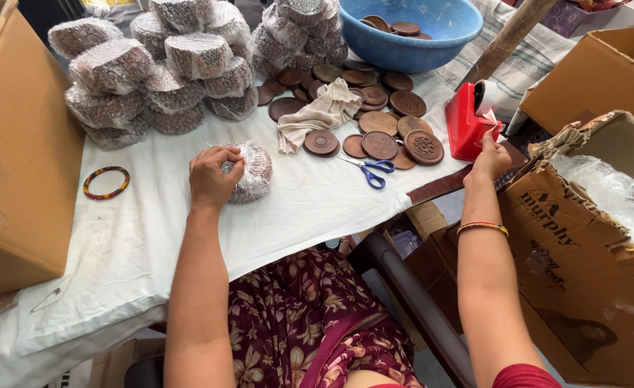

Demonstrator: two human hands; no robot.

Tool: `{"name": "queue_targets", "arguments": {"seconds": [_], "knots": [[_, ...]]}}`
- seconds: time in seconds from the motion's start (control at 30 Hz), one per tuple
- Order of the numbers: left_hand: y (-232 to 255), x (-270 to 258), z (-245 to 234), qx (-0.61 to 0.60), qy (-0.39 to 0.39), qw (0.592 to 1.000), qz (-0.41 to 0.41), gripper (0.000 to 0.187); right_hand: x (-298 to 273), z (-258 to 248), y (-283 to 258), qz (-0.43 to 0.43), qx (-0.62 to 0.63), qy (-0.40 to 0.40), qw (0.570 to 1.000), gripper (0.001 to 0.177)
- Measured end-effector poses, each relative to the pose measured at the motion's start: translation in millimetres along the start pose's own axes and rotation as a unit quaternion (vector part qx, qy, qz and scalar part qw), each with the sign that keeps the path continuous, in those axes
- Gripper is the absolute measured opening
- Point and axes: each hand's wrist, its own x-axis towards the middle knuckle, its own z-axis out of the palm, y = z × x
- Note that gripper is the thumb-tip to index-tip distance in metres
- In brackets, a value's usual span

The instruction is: The person wraps a stack of round wooden coasters in bubble wrap and secures it with tape. Then the person wipes a single wooden coaster with a cloth. The wrapped stack is placed on a pile of similar wrapped stacks.

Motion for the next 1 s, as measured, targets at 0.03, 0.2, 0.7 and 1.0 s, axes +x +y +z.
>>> {"name": "queue_targets", "arguments": {"seconds": [0.03,0.2,0.7,1.0], "knots": [[-1,0,5,0.000,-0.001,1.000,-0.001,0.006,8,-4,5,0.001,-0.001,0.000,1.000,0.021],[-17,0,21,0.053,0.047,0.998,0.001,0.005,46,-8,29,-0.008,-0.076,-0.018,0.997,0.017],[-7,9,-29,-0.117,-0.180,0.974,-0.079,0.044,-115,8,-10,-0.250,0.018,-0.092,0.964,0.010],[-11,8,-33,-0.143,-0.221,0.961,-0.089,0.059,-308,170,-69,0.069,-0.009,-0.648,0.759,0.016]]}}
